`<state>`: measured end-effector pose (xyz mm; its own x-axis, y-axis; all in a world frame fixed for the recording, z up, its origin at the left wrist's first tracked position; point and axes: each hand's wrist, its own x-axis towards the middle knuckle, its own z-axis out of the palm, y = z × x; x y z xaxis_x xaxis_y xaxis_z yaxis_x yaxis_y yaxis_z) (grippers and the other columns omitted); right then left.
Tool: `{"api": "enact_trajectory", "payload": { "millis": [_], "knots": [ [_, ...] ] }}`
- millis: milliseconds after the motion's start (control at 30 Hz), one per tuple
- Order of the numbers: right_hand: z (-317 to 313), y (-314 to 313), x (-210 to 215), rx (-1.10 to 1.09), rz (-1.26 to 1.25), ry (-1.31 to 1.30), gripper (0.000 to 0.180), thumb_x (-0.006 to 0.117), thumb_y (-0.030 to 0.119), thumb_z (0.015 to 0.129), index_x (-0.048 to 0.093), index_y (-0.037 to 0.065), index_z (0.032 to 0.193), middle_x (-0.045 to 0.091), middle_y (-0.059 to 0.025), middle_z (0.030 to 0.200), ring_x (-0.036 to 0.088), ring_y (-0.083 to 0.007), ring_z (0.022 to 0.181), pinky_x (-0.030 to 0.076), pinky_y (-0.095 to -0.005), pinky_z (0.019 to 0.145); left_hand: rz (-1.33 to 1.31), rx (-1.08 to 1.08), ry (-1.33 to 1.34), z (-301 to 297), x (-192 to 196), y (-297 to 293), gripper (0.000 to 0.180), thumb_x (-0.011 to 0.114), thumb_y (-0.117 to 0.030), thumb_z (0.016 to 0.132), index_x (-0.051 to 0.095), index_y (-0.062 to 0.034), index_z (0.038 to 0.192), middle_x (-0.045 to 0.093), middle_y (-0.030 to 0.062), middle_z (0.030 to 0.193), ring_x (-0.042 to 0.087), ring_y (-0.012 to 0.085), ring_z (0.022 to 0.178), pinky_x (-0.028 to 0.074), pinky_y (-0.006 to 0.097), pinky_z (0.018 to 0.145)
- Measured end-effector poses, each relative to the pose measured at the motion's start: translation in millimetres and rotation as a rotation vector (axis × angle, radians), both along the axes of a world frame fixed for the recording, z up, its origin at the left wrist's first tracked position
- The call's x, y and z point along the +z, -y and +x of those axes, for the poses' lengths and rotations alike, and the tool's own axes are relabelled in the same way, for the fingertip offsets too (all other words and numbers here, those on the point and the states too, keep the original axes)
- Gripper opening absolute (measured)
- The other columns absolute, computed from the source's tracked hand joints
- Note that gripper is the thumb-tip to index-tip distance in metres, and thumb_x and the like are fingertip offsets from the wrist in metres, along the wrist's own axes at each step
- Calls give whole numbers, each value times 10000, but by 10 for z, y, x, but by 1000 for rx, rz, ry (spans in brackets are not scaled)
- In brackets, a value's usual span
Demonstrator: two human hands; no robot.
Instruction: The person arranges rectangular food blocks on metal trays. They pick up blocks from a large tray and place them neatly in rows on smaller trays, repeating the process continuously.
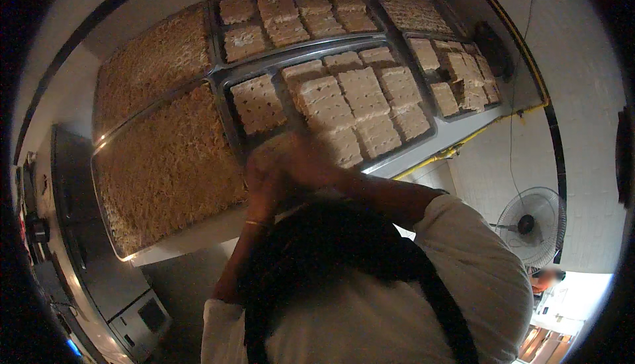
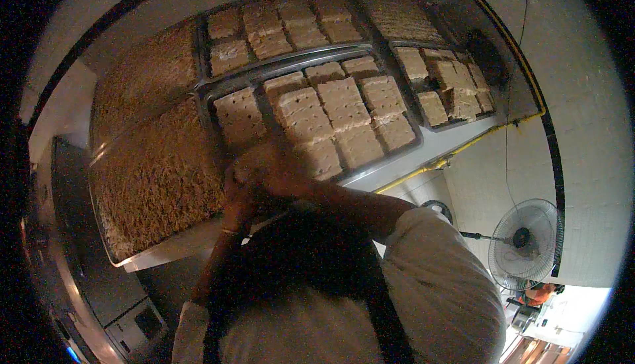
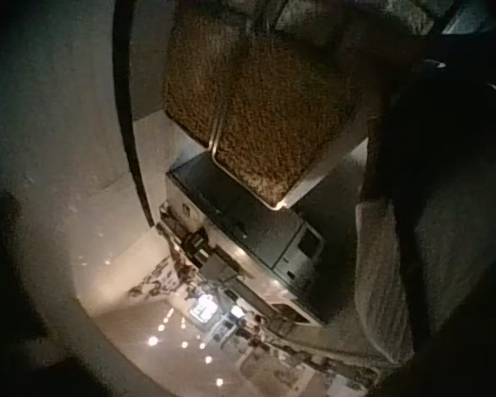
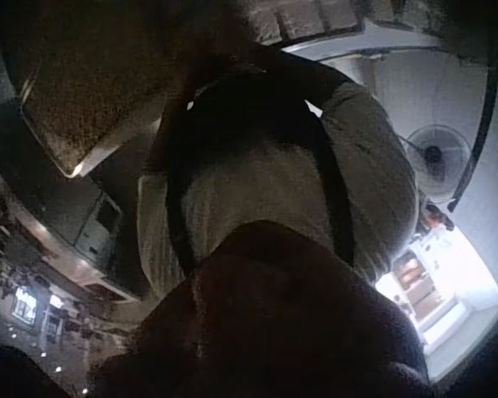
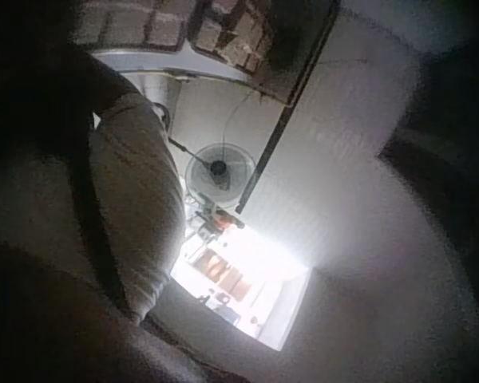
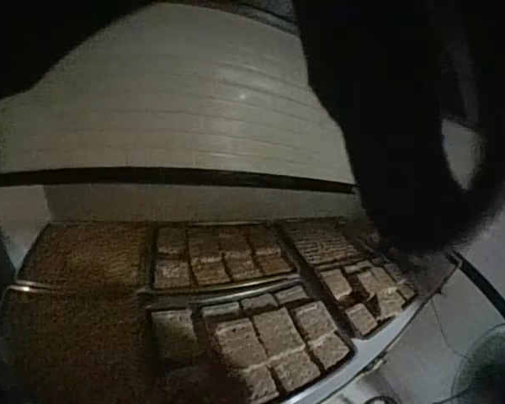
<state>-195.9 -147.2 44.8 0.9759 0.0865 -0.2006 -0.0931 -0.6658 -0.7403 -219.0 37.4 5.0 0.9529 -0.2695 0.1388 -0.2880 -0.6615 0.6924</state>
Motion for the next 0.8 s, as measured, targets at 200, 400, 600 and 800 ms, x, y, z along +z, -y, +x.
{"api": "enact_trajectory", "payload": {
  "millis": [200, 400, 600, 800],
  "knots": [
    [27, 188, 302, 58, -105, 401, 752, 701, 348, 967, 340, 8, 1532, 515, -207, 1468, 524, -351, 1343, 457, -466, 1104, -404, -28, -344, 143, 873, 246, 538, 619, -270, 965, 533, -88, 1464, 464, 228, 1524, 534, 398, 1318, 493, 466, 1068],
    [500, 1237, 586, 11, 597, 216, 480, 593, 379, 1032, 515, 20, 1340, 650, -141, 1175, 620, -282, 1044, 510, -432, 965, -305, -263, -81, 615, 1462, 1112, 460, 571, -269, 1019, 558, -51, 1424, 590, 150, 1405, 514, 328, 1371, 393, 458, 1157],
    [797, 1828, 524, -41, -16, 232, 665, 638, 398, 970, 414, 74, 1505, 633, -208, 1308, 579, -431, 1231, 463, -501, 1058, -522, -196, -184, 1133, 1166, 1813, 466, 545, -339, 1047, 561, -39, 1404, 600, 207, 1351, 547, 371, 1307, 418, 484, 1120],
    [633, 2054, 350, -28, -269, 459, 678, 721, 323, 904, 471, 2, 1446, 604, -263, 1366, 569, -479, 1250, 465, -520, 1054, 278, -303, 322, 886, 848, 1318, 484, 562, -305, 1008, 540, -53, 1421, 556, 227, 1402, 563, 397, 1269, 446, 498, 1092]
  ]
}}
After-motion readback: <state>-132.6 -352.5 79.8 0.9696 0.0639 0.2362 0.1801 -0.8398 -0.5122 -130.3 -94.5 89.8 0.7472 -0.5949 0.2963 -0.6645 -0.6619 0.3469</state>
